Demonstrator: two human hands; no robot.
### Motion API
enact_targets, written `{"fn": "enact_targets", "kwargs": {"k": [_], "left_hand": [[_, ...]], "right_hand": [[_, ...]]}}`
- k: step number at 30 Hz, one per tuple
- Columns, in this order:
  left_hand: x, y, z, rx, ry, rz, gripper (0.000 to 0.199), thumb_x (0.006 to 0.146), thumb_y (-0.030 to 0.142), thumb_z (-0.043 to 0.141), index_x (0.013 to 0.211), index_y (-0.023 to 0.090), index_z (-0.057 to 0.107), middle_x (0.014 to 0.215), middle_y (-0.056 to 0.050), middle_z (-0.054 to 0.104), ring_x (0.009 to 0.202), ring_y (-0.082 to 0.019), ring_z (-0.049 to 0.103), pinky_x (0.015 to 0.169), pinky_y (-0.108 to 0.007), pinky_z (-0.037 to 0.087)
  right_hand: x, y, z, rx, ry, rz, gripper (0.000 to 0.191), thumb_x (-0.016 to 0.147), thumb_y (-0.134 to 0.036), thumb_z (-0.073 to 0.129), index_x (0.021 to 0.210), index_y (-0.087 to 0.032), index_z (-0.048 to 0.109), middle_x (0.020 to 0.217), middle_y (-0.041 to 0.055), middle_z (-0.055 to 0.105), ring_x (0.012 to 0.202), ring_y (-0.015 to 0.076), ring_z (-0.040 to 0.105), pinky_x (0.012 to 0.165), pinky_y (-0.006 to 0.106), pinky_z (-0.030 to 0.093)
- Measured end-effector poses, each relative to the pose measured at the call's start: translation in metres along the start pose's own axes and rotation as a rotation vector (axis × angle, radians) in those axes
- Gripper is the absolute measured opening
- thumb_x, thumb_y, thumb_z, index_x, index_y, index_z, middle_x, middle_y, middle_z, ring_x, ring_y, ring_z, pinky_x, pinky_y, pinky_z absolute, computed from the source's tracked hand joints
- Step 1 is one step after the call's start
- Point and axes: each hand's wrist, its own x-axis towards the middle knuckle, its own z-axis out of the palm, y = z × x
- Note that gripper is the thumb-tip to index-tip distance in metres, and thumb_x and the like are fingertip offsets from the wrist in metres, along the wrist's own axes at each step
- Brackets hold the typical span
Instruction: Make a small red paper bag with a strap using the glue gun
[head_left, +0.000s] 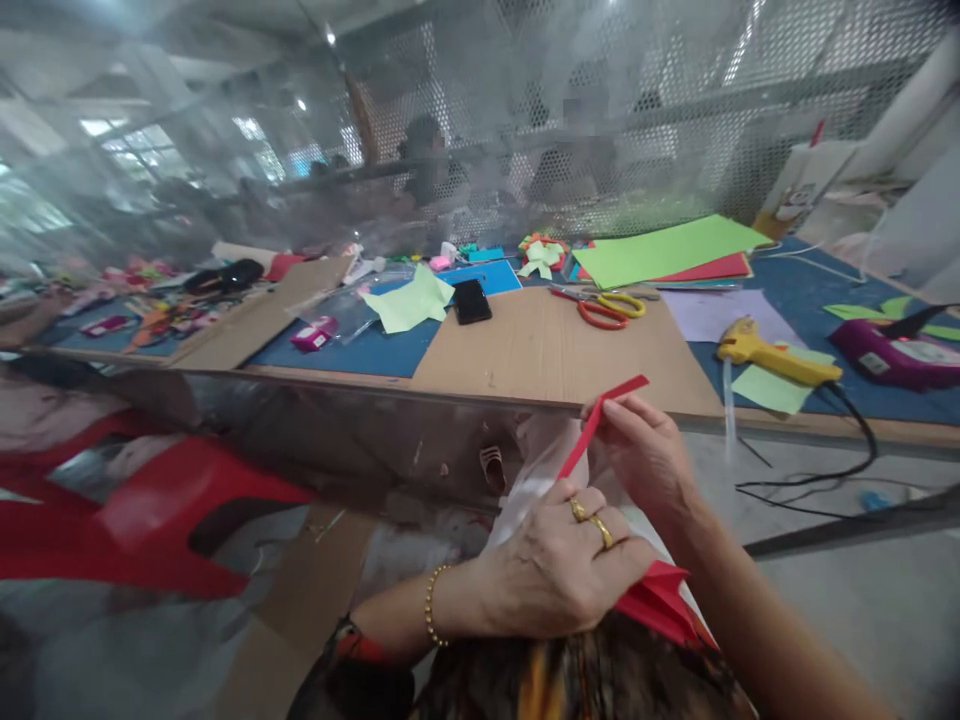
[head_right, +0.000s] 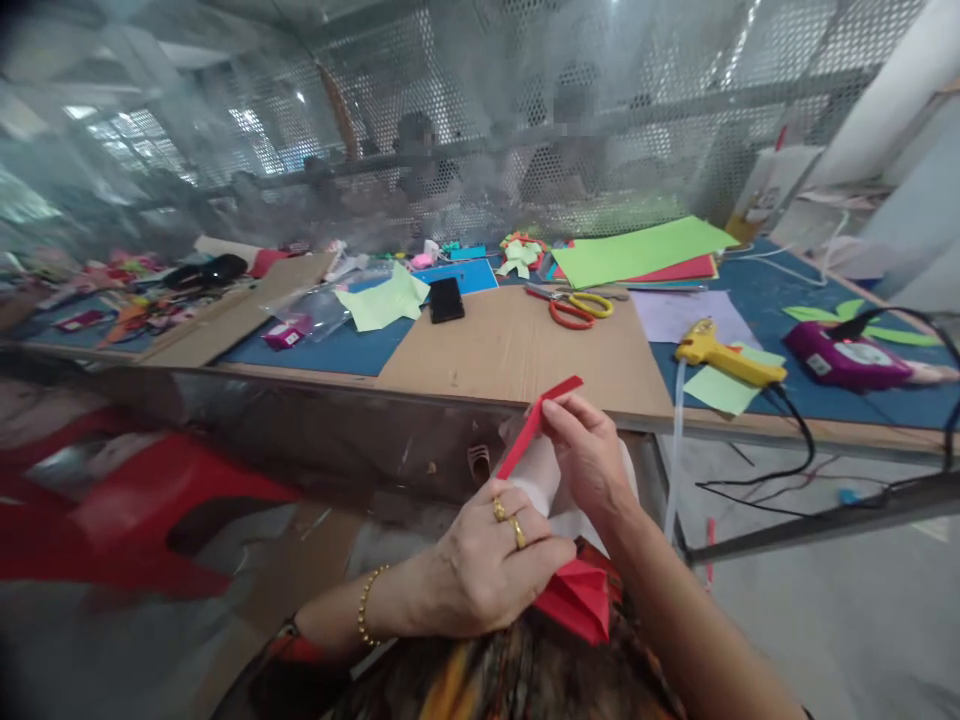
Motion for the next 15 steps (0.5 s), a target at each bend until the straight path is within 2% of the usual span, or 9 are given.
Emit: {"fn": "enact_targets", "kwargs": {"k": [4,7,9,11,12,13,15], "left_hand": [[-0.006,0.001,0.000,-0.063,-0.061,-0.112,0.014,0.103,0.016,0.059,0.096,0.017,0.072,0.083,-0.003,0.067,0.081,-0.019,0.060,0.080,-0.034,0.047],[-0.008,-0.003,-0.004,-0.178,-0.046,-0.178,0.017,0.104,0.018,0.058,0.101,0.016,0.074,0.087,-0.005,0.071,0.085,-0.019,0.063,0.084,-0.034,0.050],[-0.010,-0.010,-0.010,-0.290,0.007,-0.242,0.018,0.105,0.018,0.057,0.104,0.015,0.075,0.090,-0.006,0.074,0.087,-0.019,0.066,0.087,-0.034,0.051],[-0.016,-0.021,-0.017,-0.419,0.075,-0.336,0.019,0.106,0.017,0.057,0.104,0.014,0.076,0.090,-0.007,0.076,0.088,-0.019,0.068,0.088,-0.033,0.053],[-0.020,-0.027,-0.020,-0.467,0.091,-0.392,0.019,0.106,0.016,0.057,0.103,0.014,0.076,0.090,-0.007,0.077,0.088,-0.019,0.069,0.087,-0.032,0.054],[-0.024,-0.033,-0.024,-0.490,0.097,-0.452,0.019,0.105,0.015,0.058,0.102,0.015,0.076,0.089,-0.006,0.077,0.088,-0.018,0.070,0.086,-0.031,0.054],[-0.034,-0.041,-0.027,-0.473,0.073,-0.562,0.018,0.104,0.013,0.059,0.100,0.016,0.076,0.089,-0.006,0.078,0.087,-0.018,0.070,0.083,-0.030,0.054]], "right_hand": [[-0.015,-0.010,-0.002,-0.115,-0.018,-0.170,0.024,0.081,-0.044,0.090,0.076,-0.024,0.077,0.074,0.0014,0.075,0.057,0.0126,0.059,0.055,0.028,0.050],[-0.026,-0.011,-0.008,-0.192,-0.043,-0.238,0.023,0.086,-0.040,0.087,0.079,-0.024,0.072,0.078,0.0005,0.077,0.049,0.0107,0.057,0.048,0.026,0.046],[-0.024,-0.014,-0.016,-0.386,-0.098,-0.267,0.022,0.089,-0.042,0.084,0.085,-0.025,0.071,0.072,-0.0009,0.073,0.049,0.0116,0.057,0.048,0.026,0.046],[-0.006,-0.024,-0.021,-0.681,-0.233,-0.277,0.024,0.090,-0.046,0.082,0.097,-0.024,0.074,0.067,-0.0010,0.071,0.053,0.0148,0.061,0.053,0.028,0.050],[0.008,-0.030,-0.018,-0.821,-0.313,-0.287,0.030,0.091,-0.049,0.081,0.106,-0.024,0.075,0.071,0.0010,0.074,0.058,0.0172,0.066,0.057,0.030,0.053],[0.027,-0.038,-0.012,-0.918,-0.349,-0.335,0.034,0.094,-0.050,0.077,0.114,-0.023,0.074,0.085,0.0051,0.079,0.066,0.0195,0.071,0.062,0.033,0.057],[0.073,-0.049,0.017,-1.205,-0.279,-0.534,0.033,0.108,-0.038,0.054,0.128,-0.020,0.072,0.112,0.0136,0.081,0.097,0.0243,0.075,0.085,0.039,0.061]]}}
